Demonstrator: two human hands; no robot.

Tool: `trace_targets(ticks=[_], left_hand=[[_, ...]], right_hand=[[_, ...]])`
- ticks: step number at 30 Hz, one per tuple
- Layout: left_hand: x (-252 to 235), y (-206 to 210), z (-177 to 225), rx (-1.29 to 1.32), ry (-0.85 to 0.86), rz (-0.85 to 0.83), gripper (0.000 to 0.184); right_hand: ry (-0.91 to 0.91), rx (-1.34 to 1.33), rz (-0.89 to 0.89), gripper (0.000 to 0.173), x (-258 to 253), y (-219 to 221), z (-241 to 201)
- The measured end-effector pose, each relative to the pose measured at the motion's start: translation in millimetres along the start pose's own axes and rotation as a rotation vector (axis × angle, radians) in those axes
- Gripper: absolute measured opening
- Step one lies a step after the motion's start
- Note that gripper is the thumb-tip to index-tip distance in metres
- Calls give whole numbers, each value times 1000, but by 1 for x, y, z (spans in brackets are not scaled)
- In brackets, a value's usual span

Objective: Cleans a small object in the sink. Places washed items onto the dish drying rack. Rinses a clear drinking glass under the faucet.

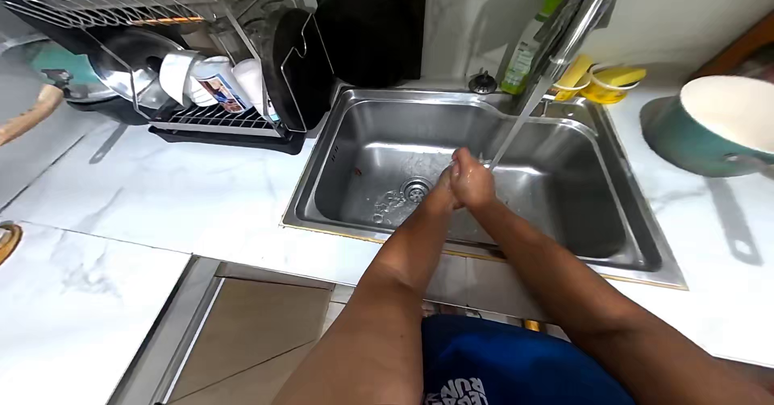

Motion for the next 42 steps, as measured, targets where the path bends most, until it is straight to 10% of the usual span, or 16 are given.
trace_targets(ticks=[8, 11, 18, 25, 29, 42], left_hand=[[-42, 2, -13, -207, 1, 148, 50], [-45, 9, -15, -246, 63, 22, 52], [-41, 12, -9, -96, 34, -246, 56], [-46, -1, -6, -288, -18, -458, 16], [-45, -1, -6, -465, -63, -453, 10], [-41, 38, -22, -1218, 76, 68, 45]], right_hand=[[753, -1001, 128, 56, 0, 21, 64], [635, -1026, 133, 25, 2, 10, 64], [294, -773, 52, 33, 0, -9, 60], [-131, -1068, -9, 40, 11, -26, 48], [-22, -1181, 3, 64, 12, -27, 54], [531, -838, 240, 24, 5, -11, 80]])
Point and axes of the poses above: each hand's wrist, its own x-axis away from the middle knuckle, its own y-axis out of the palm, z = x × y, the point moved 2 cm from there along -x, towards the middle knuckle, and after that the axes turned 13 degrees about -y, right-handed, at the moved point
